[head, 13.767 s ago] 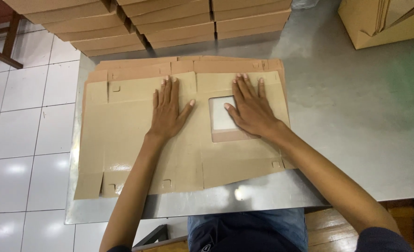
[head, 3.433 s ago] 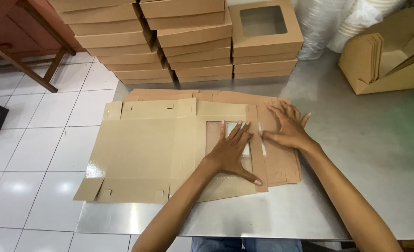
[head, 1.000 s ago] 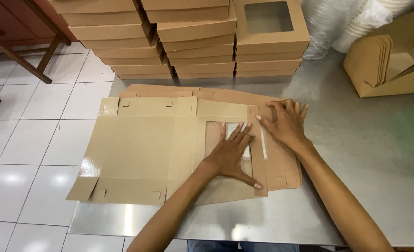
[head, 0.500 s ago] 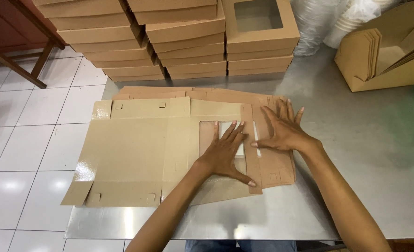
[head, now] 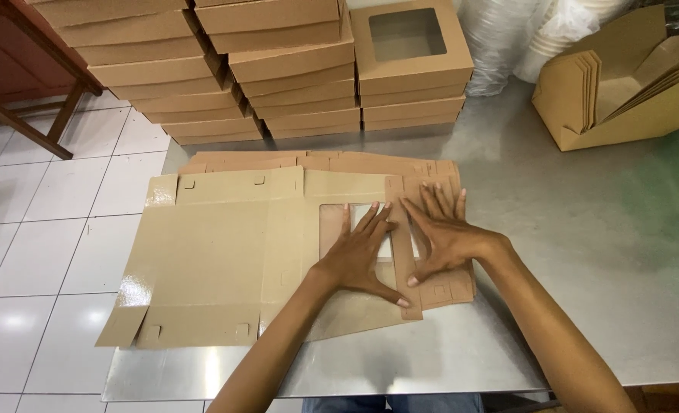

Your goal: The person folds flat cardboard box blanks on a metal table, pressing the flaps to form creases and assemble the boxes. The person handles multiple blanks one at a time, folding side flaps and top/bottom flaps to create finished boxes.

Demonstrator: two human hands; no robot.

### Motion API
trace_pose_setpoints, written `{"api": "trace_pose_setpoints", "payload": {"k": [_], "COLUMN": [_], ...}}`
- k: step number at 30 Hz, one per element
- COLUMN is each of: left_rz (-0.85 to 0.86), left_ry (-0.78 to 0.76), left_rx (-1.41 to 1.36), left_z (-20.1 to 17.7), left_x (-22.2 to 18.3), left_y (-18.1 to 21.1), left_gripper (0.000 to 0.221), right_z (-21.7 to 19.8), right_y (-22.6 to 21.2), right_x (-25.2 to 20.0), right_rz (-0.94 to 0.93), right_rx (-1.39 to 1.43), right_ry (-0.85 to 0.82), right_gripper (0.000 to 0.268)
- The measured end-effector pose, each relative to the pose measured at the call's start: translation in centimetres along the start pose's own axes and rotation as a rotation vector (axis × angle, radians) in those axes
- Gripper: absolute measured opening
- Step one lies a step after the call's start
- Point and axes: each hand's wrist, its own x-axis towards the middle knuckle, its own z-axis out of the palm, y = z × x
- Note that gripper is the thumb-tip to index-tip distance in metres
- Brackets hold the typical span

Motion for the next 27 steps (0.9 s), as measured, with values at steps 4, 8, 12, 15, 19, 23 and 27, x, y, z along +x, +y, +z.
{"api": "trace_pose_setpoints", "payload": {"k": [4, 8, 12, 15, 19, 23, 27], "left_rz": [0.07, 0.147, 0.159, 0.154, 0.131, 0.159, 0.156], "left_ry": [0.102, 0.204, 0.241, 0.245, 0.232, 0.255, 0.258], "left_rx": [-0.198, -0.259, -0.347, -0.359, -0.365, -0.389, -0.392], "left_z": [1.3, 0.8, 1.3, 1.5, 1.7, 1.7, 2.0], "left_x": [0.6, 0.4, 0.7, 0.8, 1.0, 0.8, 1.1], "left_y": [-1.6, -1.8, -2.4, -2.6, -3.0, -3.0, -3.5], "left_gripper": [0.11, 0.104, 0.11, 0.115, 0.124, 0.123, 0.125], "right_z": [-1.0, -2.0, -1.1, -0.3, 0.7, 0.5, -0.1], "right_y": [-1.5, -2.2, -1.9, -2.0, -1.0, -0.3, -0.3], "right_x": [-1.2, -2.5, -2.8, -2.5, -1.4, -1.2, -1.5], "right_rz": [-0.064, -0.099, -0.174, -0.218, -0.216, -0.204, -0.28], "right_rx": [0.044, 0.074, 0.073, 0.027, -0.074, -0.114, -0.155], "right_ry": [-0.038, -0.046, 0.111, 0.178, 0.224, 0.298, 0.415], "right_gripper": [0.153, 0.129, 0.094, 0.077, 0.077, 0.072, 0.039]}}
